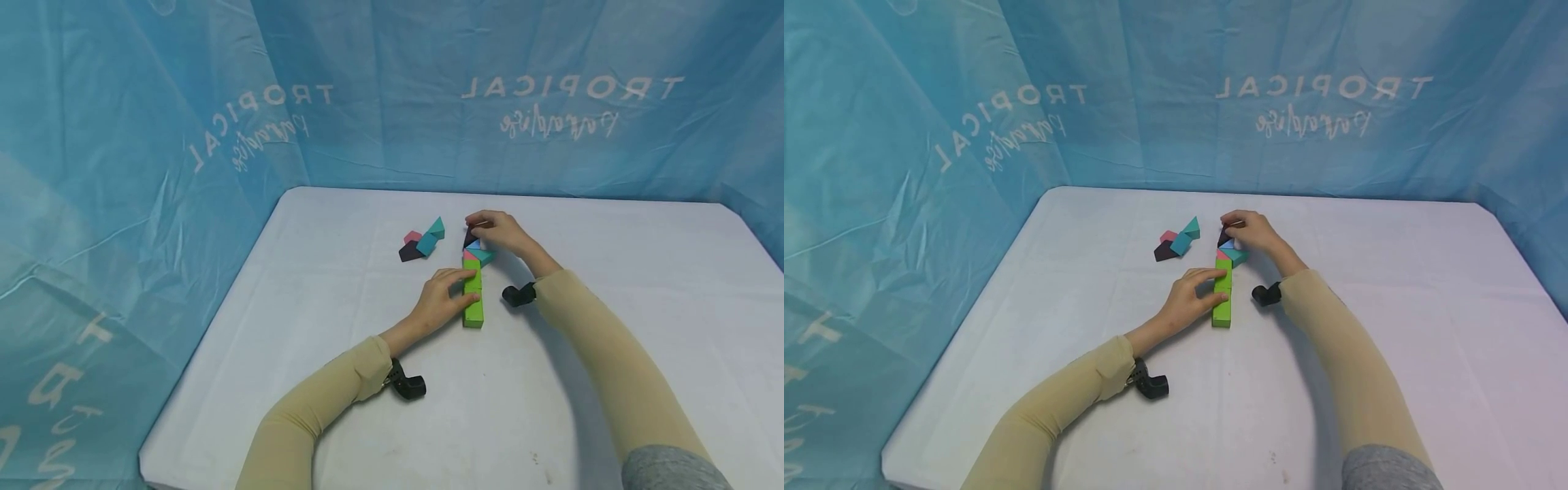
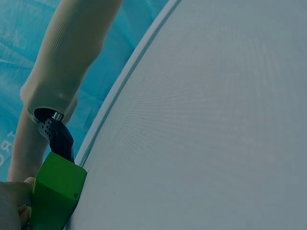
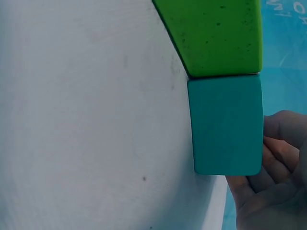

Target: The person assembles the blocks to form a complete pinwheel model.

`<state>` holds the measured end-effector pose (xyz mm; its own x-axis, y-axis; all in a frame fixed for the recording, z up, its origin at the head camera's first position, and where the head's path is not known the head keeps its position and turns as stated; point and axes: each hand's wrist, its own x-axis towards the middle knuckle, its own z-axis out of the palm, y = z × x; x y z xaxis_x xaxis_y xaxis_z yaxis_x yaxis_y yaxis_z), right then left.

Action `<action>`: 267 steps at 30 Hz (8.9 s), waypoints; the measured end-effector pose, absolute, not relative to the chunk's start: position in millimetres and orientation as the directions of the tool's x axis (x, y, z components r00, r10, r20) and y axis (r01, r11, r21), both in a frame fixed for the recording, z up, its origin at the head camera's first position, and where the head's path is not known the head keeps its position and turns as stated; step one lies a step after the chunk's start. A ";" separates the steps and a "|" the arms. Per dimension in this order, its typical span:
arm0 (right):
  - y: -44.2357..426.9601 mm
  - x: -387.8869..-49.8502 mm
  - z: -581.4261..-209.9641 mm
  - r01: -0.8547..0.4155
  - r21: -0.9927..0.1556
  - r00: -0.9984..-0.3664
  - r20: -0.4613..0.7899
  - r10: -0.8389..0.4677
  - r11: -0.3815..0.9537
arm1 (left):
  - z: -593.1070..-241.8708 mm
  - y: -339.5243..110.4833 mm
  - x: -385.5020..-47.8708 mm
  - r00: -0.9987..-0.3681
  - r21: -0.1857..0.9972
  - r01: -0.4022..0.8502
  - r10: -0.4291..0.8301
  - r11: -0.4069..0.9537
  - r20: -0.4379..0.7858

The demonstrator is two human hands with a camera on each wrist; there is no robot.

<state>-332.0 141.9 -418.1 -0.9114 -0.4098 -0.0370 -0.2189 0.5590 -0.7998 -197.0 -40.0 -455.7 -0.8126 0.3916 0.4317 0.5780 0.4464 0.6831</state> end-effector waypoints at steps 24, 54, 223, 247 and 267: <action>148.4 -312.2 -407.3 -0.154 -0.878 -0.954 0.013 -0.299 0.454 | -457.6 -36.5 -195.3 -0.815 0.686 0.574 0.399 0.448 0.421; 151.0 -190.9 -434.2 -0.162 -0.960 -0.906 0.052 -0.419 0.230 | -457.9 -39.2 -199.2 -0.832 0.687 0.551 0.381 0.474 0.404; 148.0 -176.6 -408.3 -0.222 -0.926 -0.869 0.046 -0.492 0.304 | -451.9 -70.6 -301.1 -0.921 0.799 0.349 0.338 0.490 0.195; 155.1 -192.0 -440.2 -0.249 -0.930 -0.864 0.088 -0.496 0.269 | -451.4 -59.2 -301.2 -0.945 0.760 0.327 0.216 0.562 0.247; 148.6 -178.3 -410.2 -0.227 -0.928 -0.868 0.055 -0.493 0.297 | -451.5 -50.8 -307.3 -0.938 0.769 0.344 0.232 0.539 0.257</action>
